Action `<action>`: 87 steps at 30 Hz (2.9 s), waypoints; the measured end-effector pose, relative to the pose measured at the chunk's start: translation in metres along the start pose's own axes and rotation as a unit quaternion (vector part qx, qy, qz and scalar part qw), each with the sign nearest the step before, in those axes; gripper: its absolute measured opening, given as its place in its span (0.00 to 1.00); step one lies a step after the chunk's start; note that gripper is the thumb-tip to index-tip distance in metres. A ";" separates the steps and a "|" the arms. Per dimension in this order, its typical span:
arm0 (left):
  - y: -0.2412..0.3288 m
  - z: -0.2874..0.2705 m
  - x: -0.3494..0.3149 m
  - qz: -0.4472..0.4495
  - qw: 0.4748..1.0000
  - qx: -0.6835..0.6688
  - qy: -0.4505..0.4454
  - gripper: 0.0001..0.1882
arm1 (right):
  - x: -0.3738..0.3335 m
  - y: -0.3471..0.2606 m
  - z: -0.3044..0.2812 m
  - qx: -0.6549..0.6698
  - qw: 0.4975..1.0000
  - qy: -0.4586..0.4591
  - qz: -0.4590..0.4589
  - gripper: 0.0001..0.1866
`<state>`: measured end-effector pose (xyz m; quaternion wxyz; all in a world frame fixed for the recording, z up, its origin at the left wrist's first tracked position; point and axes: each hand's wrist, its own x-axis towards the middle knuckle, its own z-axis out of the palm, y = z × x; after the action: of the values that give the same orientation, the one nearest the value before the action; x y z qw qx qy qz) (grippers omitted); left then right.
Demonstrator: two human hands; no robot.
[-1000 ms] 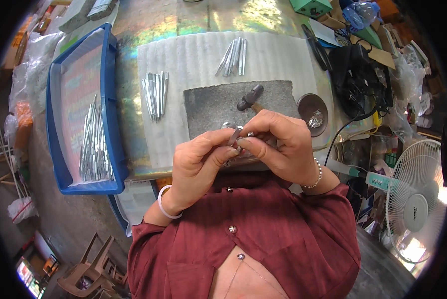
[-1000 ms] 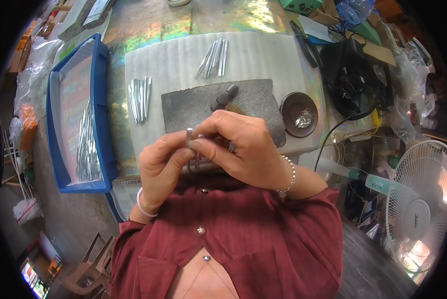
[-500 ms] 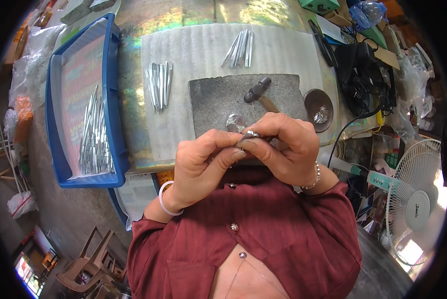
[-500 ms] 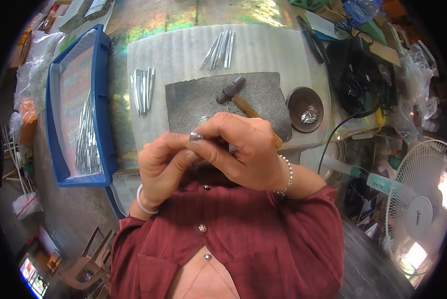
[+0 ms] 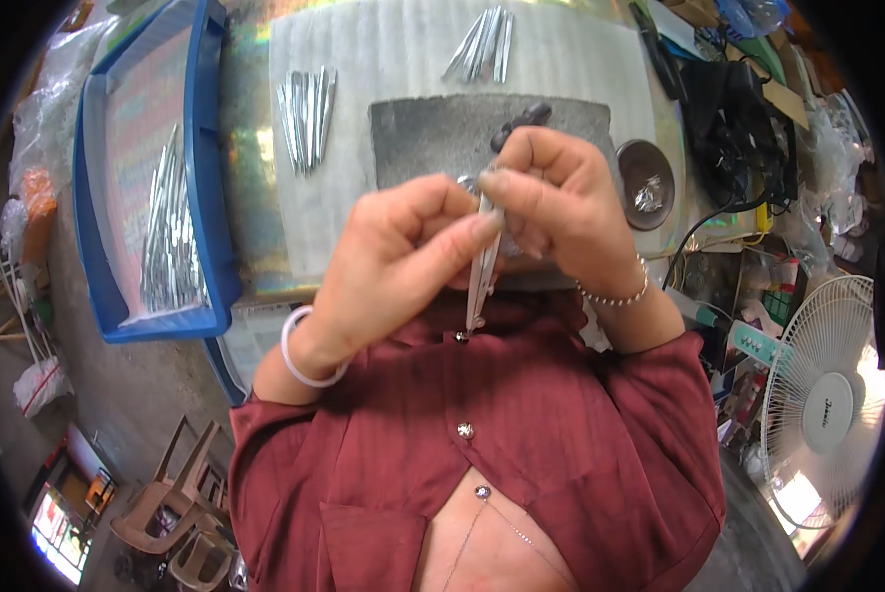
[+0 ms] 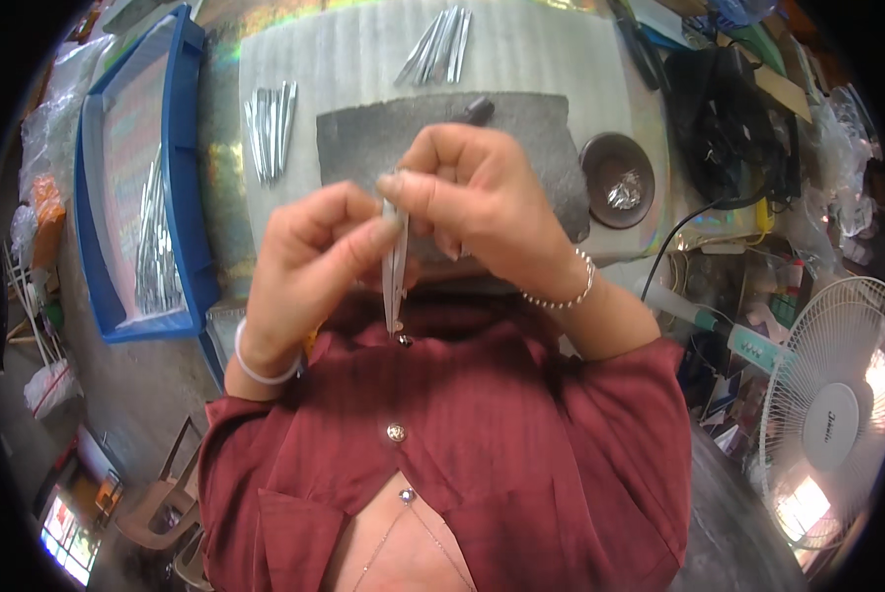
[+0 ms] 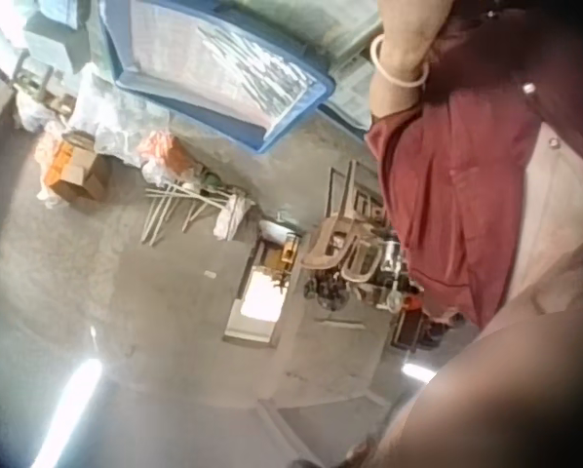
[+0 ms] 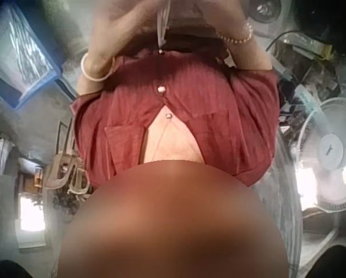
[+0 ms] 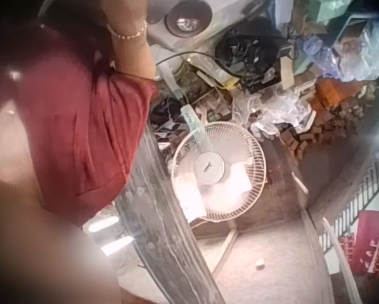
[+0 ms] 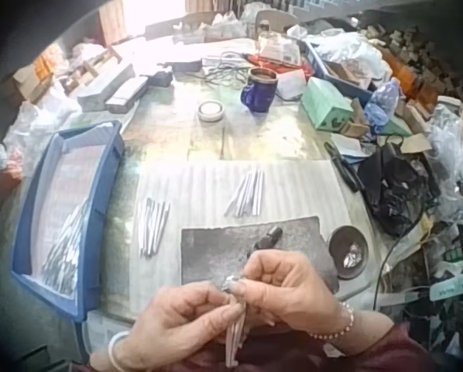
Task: The person is stamping markings onto metal strips using a hammer and a steel punch.
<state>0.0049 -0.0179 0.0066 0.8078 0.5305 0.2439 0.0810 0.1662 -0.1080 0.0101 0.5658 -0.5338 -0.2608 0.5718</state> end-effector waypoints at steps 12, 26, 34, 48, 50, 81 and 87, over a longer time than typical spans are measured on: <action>0.007 -0.004 0.018 -0.072 0.996 -0.018 -0.053 0.13 | 0.002 0.020 -0.009 0.185 0.981 0.014 0.062 0.06; 0.017 -0.003 0.029 -0.092 0.984 0.068 -0.137 0.11 | -0.020 0.029 0.003 0.184 0.977 0.091 -0.057 0.06; 0.032 0.008 0.038 -0.107 0.972 0.093 -0.186 0.12 | -0.029 0.033 0.001 0.187 0.968 0.130 -0.104 0.07; 0.035 0.020 0.047 -0.116 0.965 0.023 -0.233 0.12 | -0.037 0.037 -0.002 0.272 0.943 0.129 -0.143 0.08; 0.035 0.019 0.047 -0.115 0.965 0.028 -0.235 0.12 | -0.038 0.038 -0.001 0.263 0.945 0.132 -0.144 0.08; 0.009 -0.013 0.053 -0.171 0.949 -0.014 -0.265 0.13 | -0.030 0.056 0.017 0.192 0.950 0.173 -0.176 0.06; 0.013 -0.014 0.046 -0.138 0.961 0.091 -0.224 0.14 | -0.026 0.057 0.022 0.163 0.952 0.195 -0.173 0.06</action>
<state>0.0398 0.0168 0.0002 0.7935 0.5674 0.1339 -0.1743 0.1200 -0.1386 -0.0265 0.7753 -0.4818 -0.1368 0.3848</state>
